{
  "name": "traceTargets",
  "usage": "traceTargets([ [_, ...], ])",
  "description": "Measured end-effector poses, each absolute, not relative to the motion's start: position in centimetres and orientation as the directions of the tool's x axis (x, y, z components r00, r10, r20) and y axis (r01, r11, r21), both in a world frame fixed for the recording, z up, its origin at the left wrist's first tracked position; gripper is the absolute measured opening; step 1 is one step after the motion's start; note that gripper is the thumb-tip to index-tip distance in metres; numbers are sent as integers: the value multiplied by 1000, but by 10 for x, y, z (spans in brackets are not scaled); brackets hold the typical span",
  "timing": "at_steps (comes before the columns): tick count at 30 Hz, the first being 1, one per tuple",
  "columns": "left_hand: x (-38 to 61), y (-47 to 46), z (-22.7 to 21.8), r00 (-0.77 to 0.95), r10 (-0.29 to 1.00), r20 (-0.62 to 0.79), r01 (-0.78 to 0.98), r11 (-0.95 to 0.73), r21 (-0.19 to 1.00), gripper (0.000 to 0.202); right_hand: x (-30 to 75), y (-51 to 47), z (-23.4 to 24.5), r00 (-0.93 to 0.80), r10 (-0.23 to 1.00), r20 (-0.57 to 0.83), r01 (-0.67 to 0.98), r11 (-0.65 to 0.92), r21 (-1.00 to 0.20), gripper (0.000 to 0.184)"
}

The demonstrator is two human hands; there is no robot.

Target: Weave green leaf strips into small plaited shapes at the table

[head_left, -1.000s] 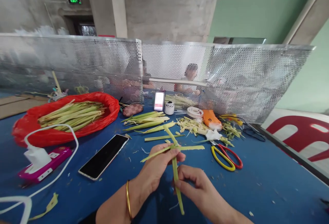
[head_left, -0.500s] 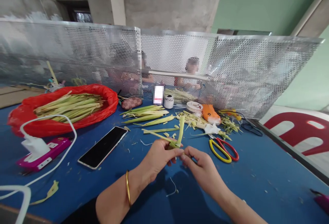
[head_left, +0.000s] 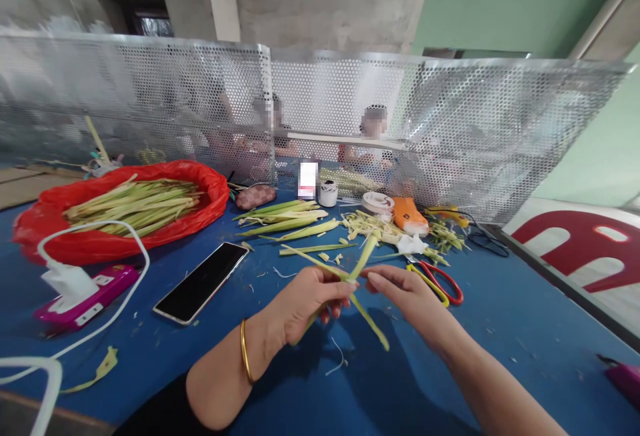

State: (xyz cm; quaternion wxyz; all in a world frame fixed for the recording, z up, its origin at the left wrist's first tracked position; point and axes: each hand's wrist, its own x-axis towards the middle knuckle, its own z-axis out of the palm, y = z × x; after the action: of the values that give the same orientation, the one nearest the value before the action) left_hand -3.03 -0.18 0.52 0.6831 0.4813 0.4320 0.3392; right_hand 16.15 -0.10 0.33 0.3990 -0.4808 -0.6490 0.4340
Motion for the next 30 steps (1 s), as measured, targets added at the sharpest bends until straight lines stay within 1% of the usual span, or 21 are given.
traceTargets([
  [2, -28, -5, 5, 480, 823, -304, -19, 357, 934, 44, 156, -2, -2, -192, 979, 68, 121, 93, -988, 33],
  [3, -26, -6, 4, 491, 813, -314, -13, 367, 930, 47, 153, -3, -5, -181, 982, 49, 46, 58, -997, 33],
  [5, -23, -8, 2, 474, 824, -310, 0, 352, 936, 50, 147, -6, -8, -148, 989, 26, -59, 18, -998, 32],
  [6, -22, -8, 2, 457, 836, -303, 9, 337, 942, 49, 145, -8, -9, -134, 991, 26, -84, 15, -996, 32],
  [10, -16, -11, 2, 384, 873, -300, 12, 321, 947, 33, 140, -11, -12, -85, 993, 82, -115, 72, -991, 30],
  [13, -12, -12, 4, 394, 868, -303, -2, 330, 944, 21, 142, -9, -17, -2, 991, 135, -124, 134, -983, 30],
  [18, -10, -13, 5, 422, 852, -310, -3, 344, 939, 20, 147, -6, -21, 109, 979, 171, -142, 185, -972, 30],
  [20, -12, -14, 4, 428, 848, -312, 2, 345, 939, 22, 149, -4, -20, 100, 983, 152, -137, 165, -977, 32],
  [21, -13, -14, 3, 435, 844, -312, 0, 347, 938, 24, 150, -3, -19, 66, 990, 126, -130, 133, -983, 33],
  [23, -16, -15, 2, 465, 833, -299, -20, 348, 937, 34, 154, 2, -17, -30, 998, 52, -77, 50, -996, 36],
  [24, -17, -15, 2, 482, 827, -289, -34, 347, 937, 41, 156, 4, -17, -63, 998, 26, -17, 25, -1000, 38],
  [25, -17, -15, 2, 494, 824, -278, -47, 345, 938, 47, 159, 6, -17, -58, 998, 24, 69, 28, -997, 40],
  [26, -18, -15, 2, 498, 824, -271, -53, 341, 939, 51, 161, 7, -16, -8, 998, 60, 171, 60, -983, 40],
  [27, -18, -16, 3, 495, 826, -270, -51, 337, 940, 52, 163, 8, -16, 67, 988, 139, 281, 115, -953, 40],
  [28, -18, -16, 4, 490, 827, -275, -39, 336, 941, 51, 165, 8, -14, 136, 958, 251, 392, 181, -902, 38],
  [29, -18, -16, 5, 487, 825, -286, -19, 338, 941, 48, 166, 7, -13, 175, 909, 377, 494, 250, -833, 34],
  [30, -18, -17, 6, 490, 819, -299, 5, 341, 940, 45, 167, 6, -11, 171, 853, 493, 577, 319, -752, 30],
])
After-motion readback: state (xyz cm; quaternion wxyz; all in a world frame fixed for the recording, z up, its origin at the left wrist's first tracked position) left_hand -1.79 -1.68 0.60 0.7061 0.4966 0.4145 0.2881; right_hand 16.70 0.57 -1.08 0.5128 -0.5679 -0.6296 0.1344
